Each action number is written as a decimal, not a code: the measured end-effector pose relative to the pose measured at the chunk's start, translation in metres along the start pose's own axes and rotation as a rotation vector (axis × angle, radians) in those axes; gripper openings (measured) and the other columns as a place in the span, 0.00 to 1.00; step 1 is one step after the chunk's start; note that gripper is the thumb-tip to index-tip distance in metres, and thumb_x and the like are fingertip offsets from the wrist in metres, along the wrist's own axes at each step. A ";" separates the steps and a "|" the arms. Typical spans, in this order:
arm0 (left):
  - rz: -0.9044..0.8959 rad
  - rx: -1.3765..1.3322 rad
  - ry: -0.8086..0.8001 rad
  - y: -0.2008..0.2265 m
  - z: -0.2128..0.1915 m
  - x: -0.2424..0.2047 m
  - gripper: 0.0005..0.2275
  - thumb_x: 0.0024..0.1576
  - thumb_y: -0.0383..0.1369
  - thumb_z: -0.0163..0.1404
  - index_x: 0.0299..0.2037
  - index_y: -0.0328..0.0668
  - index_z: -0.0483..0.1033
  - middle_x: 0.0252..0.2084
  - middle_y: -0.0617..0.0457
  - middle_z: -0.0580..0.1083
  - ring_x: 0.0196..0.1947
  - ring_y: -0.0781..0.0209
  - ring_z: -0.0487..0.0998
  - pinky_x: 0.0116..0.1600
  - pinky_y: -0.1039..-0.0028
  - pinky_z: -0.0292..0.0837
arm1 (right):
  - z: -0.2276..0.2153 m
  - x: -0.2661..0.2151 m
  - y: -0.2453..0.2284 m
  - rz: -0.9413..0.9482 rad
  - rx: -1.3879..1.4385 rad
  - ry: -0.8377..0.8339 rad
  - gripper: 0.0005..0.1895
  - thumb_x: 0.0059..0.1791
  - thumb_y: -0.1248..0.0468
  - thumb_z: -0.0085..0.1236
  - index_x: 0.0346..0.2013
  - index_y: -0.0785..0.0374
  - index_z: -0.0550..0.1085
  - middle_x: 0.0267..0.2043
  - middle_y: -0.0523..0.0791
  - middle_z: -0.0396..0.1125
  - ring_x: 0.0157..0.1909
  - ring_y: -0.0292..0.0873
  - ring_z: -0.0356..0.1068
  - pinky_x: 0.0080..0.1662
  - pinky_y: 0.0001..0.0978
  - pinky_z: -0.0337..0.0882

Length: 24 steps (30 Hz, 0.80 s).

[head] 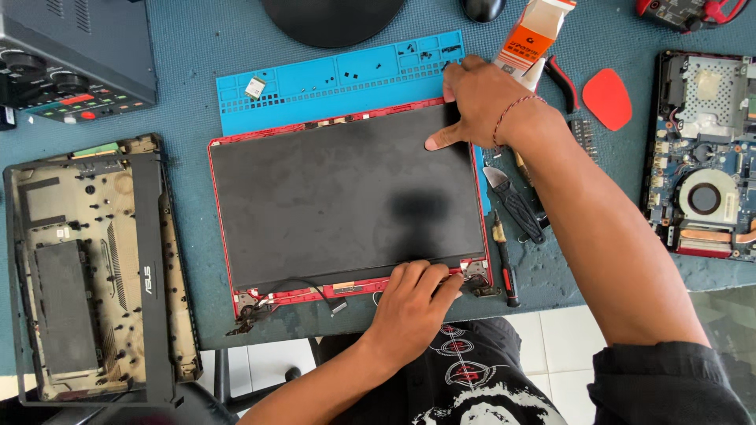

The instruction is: The person removes a black plastic bezel from a laptop screen, then uses a screwdriver to remove screws from the screen's frame. The person then lifts the screen to inspect the back and continues to remove screws from the frame.

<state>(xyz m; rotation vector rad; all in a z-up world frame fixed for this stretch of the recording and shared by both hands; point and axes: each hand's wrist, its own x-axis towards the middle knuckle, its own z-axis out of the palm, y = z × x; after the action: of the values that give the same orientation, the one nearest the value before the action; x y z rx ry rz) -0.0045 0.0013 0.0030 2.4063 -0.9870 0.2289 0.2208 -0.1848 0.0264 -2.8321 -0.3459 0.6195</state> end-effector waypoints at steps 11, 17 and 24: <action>-0.009 -0.018 -0.018 0.001 -0.002 0.001 0.08 0.56 0.28 0.54 0.44 0.37 0.73 0.40 0.49 0.68 0.39 0.52 0.66 0.42 0.64 0.63 | 0.006 0.000 0.003 -0.033 -0.002 0.071 0.38 0.31 0.38 0.70 0.41 0.60 0.68 0.44 0.49 0.60 0.40 0.54 0.64 0.38 0.47 0.66; -0.019 -0.009 -0.044 0.003 -0.003 0.003 0.07 0.57 0.28 0.52 0.44 0.37 0.73 0.41 0.49 0.68 0.39 0.51 0.66 0.43 0.63 0.63 | 0.014 -0.001 0.009 -0.093 -0.009 0.166 0.34 0.32 0.40 0.71 0.39 0.60 0.73 0.41 0.48 0.61 0.37 0.54 0.65 0.37 0.47 0.67; -0.056 -0.042 -0.054 0.005 -0.006 0.008 0.08 0.53 0.27 0.55 0.41 0.38 0.73 0.37 0.50 0.67 0.36 0.52 0.65 0.38 0.65 0.61 | 0.016 -0.003 0.018 -0.221 -0.064 0.258 0.32 0.35 0.41 0.68 0.42 0.61 0.77 0.39 0.47 0.65 0.41 0.51 0.66 0.43 0.43 0.68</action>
<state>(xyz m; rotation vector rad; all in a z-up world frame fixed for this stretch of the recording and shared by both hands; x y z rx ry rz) -0.0020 -0.0029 0.0128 2.4089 -0.9369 0.1227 0.2144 -0.2004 0.0082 -2.8319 -0.6283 0.1986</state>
